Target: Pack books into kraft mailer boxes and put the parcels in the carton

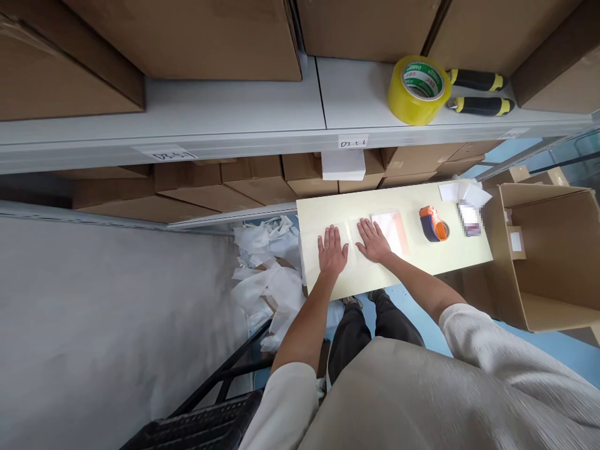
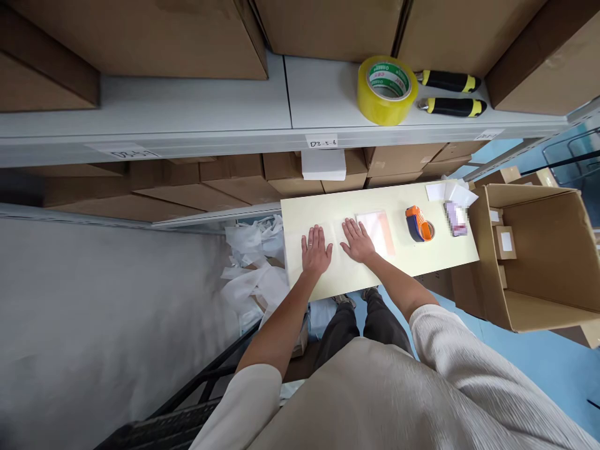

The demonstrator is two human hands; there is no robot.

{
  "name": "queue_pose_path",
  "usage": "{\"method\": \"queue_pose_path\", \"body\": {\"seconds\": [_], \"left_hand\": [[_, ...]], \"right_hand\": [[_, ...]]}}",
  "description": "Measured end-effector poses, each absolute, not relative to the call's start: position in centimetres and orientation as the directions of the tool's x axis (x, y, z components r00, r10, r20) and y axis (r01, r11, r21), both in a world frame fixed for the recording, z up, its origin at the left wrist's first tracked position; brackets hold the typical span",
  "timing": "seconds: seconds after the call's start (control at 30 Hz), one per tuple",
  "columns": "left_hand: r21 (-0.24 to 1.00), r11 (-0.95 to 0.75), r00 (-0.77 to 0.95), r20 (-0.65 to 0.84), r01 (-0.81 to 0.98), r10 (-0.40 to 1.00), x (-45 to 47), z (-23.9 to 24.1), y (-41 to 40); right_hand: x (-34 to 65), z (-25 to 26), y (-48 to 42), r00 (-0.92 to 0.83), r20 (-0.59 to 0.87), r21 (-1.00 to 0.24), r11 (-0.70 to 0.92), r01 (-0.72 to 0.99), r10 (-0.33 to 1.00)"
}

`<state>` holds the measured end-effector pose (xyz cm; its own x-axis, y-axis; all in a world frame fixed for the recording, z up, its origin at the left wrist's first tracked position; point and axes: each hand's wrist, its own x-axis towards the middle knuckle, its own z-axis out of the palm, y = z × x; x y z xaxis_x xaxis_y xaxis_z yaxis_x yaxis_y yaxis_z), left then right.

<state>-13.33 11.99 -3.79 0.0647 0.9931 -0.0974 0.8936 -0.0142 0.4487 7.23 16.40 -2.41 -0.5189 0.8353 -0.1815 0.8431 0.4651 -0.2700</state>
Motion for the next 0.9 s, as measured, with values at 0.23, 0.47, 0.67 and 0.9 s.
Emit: {"method": "queue_pose_path", "body": {"seconds": [0.23, 0.47, 0.67, 0.9], "left_hand": [[0.445, -0.091, 0.167, -0.135, 0.891, 0.977, -15.0, -3.2, 12.3], [0.458, -0.122, 0.226, -0.180, 0.881, 0.957, -17.1, -1.8, 11.5], [0.394, 0.079, -0.026, -0.139, 0.916, 0.990, -23.4, -0.1, 9.1], [0.484, 0.460, -0.502, -0.048, 0.745, 0.863, -31.0, 0.6, 5.0]], "right_hand": [[7.4, -2.4, 16.6, -0.513, -0.192, -0.296, 0.449, 0.843, 0.837], [7.6, -1.0, 17.3, -0.522, -0.255, -0.338, 0.431, 0.837, 0.814], [5.9, 0.0, 16.3, -0.545, -0.173, -0.334, 0.472, 0.816, 0.820], [0.9, 0.8, 14.1, -0.618, -0.174, -0.346, 0.540, 0.767, 0.767]]}}
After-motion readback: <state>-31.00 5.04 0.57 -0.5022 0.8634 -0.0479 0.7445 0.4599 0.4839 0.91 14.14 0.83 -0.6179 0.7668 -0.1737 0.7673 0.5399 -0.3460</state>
